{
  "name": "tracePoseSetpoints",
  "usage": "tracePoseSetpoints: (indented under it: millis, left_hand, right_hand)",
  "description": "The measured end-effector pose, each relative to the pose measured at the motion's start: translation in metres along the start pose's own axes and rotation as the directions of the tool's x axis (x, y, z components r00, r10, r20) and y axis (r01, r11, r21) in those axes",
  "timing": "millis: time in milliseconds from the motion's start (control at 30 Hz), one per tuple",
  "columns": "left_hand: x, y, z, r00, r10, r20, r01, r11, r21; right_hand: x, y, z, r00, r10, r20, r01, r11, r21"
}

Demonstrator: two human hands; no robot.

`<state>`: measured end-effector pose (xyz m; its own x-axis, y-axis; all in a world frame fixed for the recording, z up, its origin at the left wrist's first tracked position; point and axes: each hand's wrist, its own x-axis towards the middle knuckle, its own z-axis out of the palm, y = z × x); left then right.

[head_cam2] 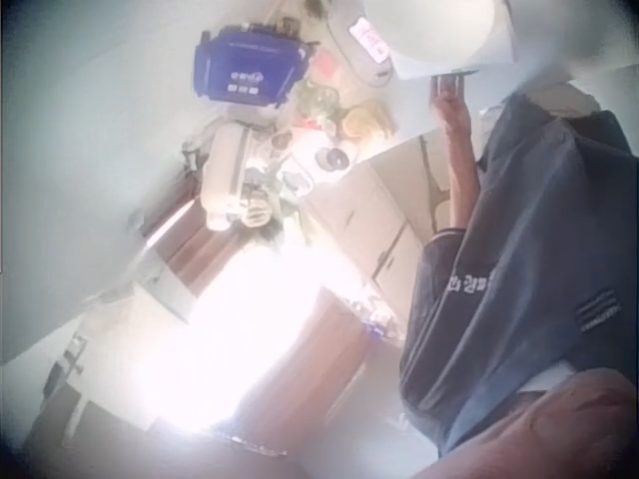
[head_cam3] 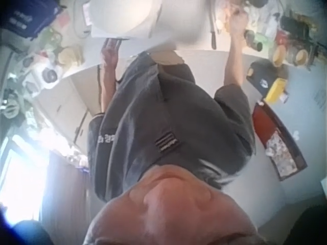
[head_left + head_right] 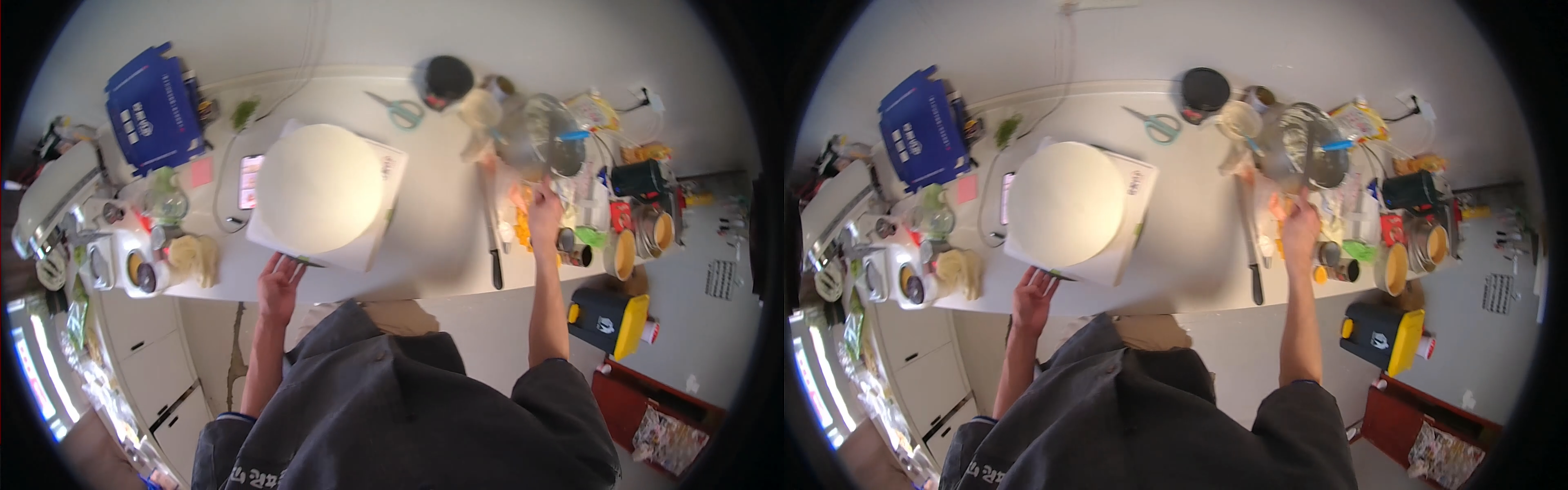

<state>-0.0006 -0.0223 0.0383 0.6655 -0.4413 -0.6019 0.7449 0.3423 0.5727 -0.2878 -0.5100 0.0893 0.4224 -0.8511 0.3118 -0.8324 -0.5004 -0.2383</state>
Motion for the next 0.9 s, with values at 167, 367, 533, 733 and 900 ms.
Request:
tracePoseSetpoints:
  millis: [167,367,533,733,900]
  left_hand:
    - [0.005,0.021,-0.039,0.966,0.236,-0.106,-0.007,0.436,0.9]
    - [0.06,0.092,-0.145,0.633,0.756,0.166,0.247,-0.401,0.882]
    - [0.083,0.107,-0.215,0.687,0.71,0.153,0.135,-0.332,0.934]
    - [0.008,0.11,-0.196,0.865,0.443,-0.235,-0.078,0.582,0.809]
    - [-0.087,0.09,-0.104,0.949,0.237,-0.207,-0.237,0.971,0.024]
  right_hand:
    - [-0.121,0.018,-0.04,0.997,0.058,0.043,-0.058,0.998,0.014]
    - [-0.162,-0.043,-0.09,0.987,0.158,0.042,-0.163,0.976,0.143]
    - [-0.12,-0.179,-0.156,0.947,-0.208,0.246,-0.033,0.697,0.716]
    - [-0.214,-0.351,-0.069,0.613,-0.675,0.41,0.153,0.611,0.777]
    - [-0.281,-0.456,0.025,0.335,-0.761,0.555,0.213,0.636,0.742]
